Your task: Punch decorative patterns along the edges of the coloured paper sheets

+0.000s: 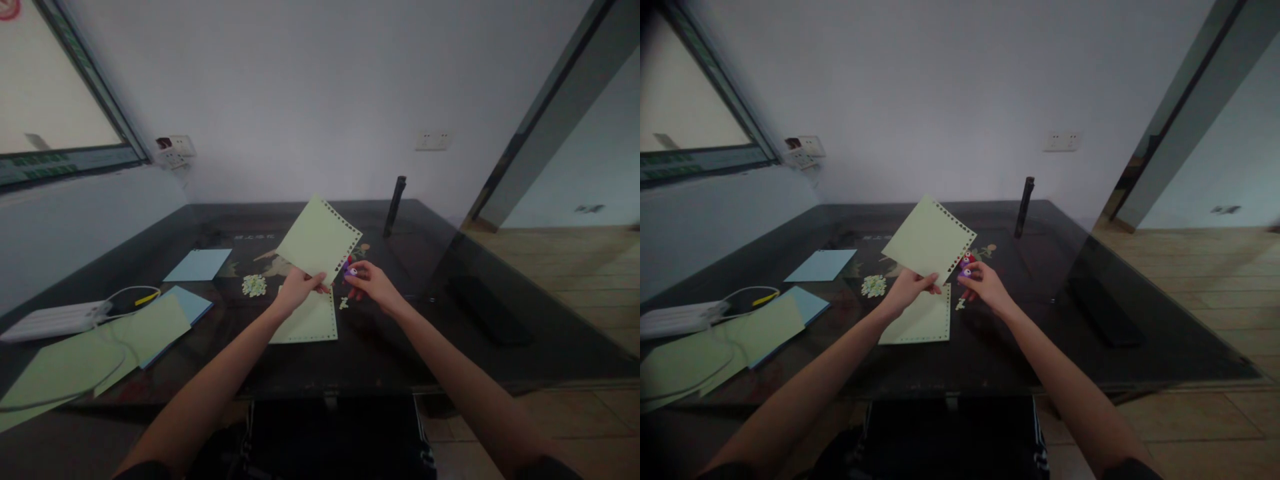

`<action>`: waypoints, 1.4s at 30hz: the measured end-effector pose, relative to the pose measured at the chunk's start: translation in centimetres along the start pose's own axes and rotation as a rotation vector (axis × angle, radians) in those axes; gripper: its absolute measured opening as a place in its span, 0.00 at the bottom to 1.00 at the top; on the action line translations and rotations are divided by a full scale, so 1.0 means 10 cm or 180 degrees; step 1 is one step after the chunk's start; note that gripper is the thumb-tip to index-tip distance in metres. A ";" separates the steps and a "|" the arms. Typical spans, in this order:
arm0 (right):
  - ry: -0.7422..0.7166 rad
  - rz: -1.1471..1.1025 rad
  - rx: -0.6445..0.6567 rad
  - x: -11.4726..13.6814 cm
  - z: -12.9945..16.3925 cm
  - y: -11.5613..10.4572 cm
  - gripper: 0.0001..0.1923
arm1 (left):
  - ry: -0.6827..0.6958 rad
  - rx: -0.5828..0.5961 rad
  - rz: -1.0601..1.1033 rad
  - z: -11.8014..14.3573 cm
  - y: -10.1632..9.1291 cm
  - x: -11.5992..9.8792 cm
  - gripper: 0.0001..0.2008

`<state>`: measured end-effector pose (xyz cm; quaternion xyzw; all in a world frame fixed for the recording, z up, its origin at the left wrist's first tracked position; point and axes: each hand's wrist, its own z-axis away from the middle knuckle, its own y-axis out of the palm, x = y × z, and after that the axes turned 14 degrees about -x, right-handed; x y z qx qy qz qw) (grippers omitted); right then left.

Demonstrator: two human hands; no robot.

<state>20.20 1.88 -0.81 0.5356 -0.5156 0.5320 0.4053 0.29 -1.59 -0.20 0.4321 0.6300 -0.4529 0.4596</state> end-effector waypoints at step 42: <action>0.0611 -0.1143 -0.0448 -0.20 0.23 0.10 0.20 | -0.0111 -0.0015 0.0350 0.10 0.33 0.27 0.12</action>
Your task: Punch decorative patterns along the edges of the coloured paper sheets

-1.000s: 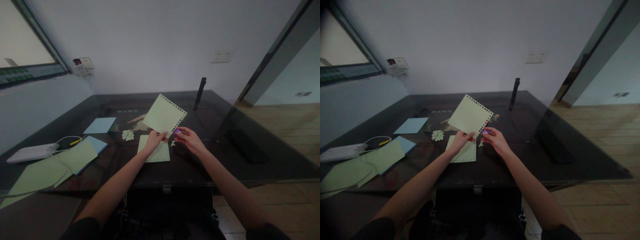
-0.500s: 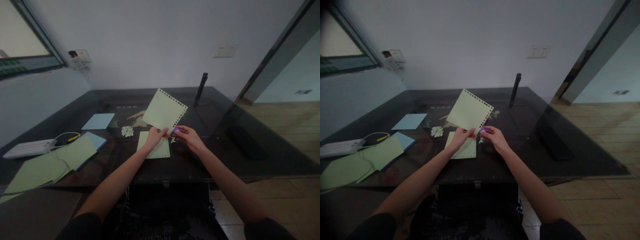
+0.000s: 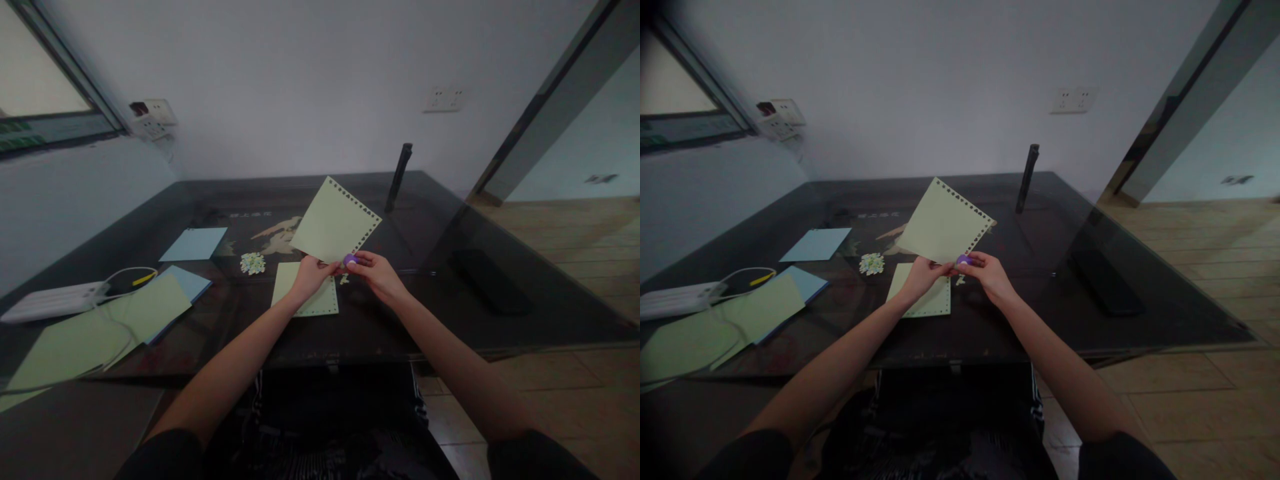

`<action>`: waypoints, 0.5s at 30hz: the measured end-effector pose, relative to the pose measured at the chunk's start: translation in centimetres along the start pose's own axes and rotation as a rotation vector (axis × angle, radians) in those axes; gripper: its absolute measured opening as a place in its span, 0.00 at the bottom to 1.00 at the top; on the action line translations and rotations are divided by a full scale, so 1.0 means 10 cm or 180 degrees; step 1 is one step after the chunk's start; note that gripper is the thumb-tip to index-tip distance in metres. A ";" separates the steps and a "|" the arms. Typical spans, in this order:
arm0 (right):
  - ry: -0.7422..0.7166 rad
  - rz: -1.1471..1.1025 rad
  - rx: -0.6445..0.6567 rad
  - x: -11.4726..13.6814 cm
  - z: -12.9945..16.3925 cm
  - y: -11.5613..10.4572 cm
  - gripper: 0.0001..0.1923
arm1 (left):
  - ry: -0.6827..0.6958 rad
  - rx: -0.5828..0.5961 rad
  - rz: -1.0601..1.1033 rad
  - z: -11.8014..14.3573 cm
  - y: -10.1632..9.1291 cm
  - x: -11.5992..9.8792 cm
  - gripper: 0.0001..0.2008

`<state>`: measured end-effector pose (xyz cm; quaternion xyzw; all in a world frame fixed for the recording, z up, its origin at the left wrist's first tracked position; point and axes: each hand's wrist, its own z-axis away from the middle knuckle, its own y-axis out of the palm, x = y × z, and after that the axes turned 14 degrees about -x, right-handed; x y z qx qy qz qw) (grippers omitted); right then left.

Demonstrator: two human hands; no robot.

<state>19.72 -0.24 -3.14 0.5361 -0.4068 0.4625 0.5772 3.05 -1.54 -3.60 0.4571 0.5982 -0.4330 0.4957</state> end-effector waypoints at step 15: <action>-0.0029 -0.0078 -0.0070 -0.03 0.00 0.01 0.19 | 0.0286 -0.0074 -0.0417 0.00 0.02 0.02 0.07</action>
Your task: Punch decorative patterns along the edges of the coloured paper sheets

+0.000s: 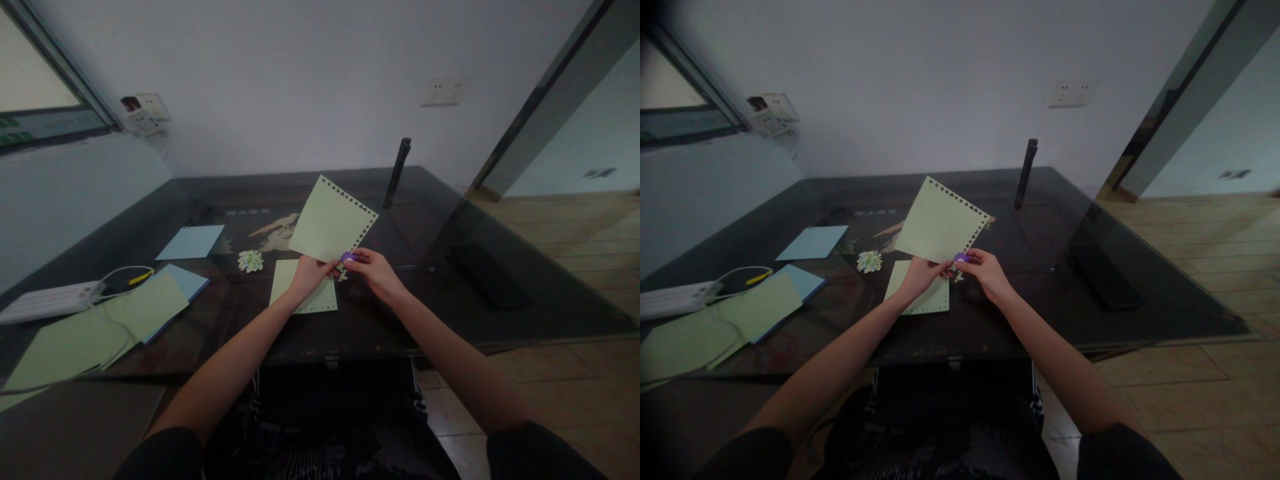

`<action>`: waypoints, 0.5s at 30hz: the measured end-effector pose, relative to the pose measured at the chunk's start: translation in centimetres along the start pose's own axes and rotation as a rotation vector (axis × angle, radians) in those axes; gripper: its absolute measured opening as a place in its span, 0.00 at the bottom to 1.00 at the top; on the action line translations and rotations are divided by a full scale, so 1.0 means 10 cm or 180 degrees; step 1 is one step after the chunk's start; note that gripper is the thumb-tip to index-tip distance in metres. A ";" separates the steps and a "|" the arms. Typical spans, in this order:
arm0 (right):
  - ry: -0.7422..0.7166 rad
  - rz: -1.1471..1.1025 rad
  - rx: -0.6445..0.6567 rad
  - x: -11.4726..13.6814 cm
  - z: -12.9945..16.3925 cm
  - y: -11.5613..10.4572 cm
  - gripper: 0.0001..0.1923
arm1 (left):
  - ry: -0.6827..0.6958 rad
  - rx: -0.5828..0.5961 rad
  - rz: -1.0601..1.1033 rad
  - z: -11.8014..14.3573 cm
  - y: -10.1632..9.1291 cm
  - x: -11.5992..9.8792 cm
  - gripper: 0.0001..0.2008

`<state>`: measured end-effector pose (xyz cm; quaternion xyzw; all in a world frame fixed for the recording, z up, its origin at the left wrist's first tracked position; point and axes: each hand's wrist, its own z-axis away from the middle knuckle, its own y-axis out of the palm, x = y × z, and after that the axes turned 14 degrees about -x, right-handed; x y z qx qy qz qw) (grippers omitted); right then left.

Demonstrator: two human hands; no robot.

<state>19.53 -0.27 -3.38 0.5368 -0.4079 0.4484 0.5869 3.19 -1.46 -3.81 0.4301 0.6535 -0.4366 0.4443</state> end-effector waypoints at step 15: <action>0.0085 -0.0053 0.0009 -0.01 -0.01 0.01 0.17 | -0.0042 0.0033 0.0206 0.02 0.02 -0.02 0.07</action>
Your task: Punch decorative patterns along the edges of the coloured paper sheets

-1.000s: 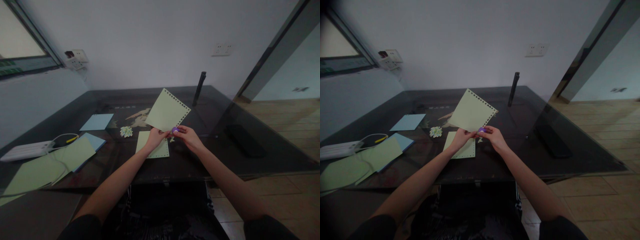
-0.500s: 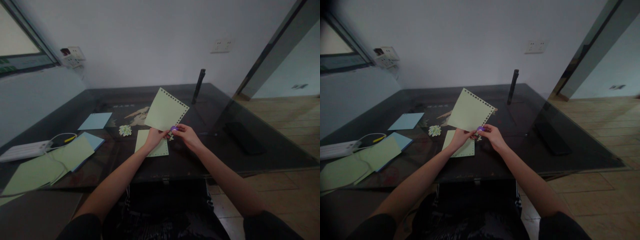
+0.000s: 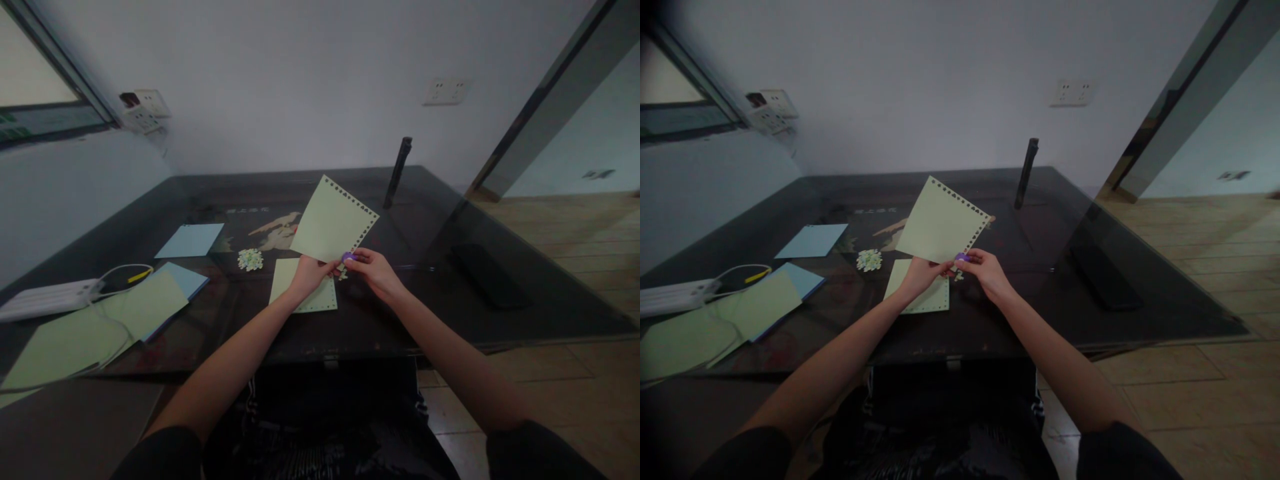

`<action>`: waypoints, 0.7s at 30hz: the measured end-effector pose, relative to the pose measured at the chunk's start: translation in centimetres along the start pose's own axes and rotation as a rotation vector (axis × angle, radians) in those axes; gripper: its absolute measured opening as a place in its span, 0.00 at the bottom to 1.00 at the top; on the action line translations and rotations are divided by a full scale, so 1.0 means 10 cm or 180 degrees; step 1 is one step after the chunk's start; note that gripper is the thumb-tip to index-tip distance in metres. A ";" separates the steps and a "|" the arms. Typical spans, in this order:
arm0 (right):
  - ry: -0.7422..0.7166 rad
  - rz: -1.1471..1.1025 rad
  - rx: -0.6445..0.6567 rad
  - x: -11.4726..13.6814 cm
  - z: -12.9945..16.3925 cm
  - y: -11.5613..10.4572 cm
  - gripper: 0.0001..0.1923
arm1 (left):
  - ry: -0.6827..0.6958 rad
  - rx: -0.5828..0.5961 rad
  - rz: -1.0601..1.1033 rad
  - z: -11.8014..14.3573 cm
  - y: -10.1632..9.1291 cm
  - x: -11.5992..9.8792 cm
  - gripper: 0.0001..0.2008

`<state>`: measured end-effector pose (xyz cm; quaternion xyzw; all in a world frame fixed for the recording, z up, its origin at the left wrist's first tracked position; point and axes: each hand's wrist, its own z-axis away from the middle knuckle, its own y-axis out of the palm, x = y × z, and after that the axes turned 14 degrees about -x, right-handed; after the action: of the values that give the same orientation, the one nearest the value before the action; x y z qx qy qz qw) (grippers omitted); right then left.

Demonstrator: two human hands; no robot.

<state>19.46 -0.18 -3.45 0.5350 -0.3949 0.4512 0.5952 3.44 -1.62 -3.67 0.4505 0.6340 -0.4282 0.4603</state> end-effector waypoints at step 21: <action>-0.0056 0.0064 0.0077 0.00 0.01 0.00 0.16 | -0.0023 0.0014 -0.0019 0.01 0.00 0.01 0.07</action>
<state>19.48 -0.23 -3.44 0.5422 -0.4000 0.4571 0.5806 3.45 -1.69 -3.74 0.4480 0.6327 -0.4325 0.4603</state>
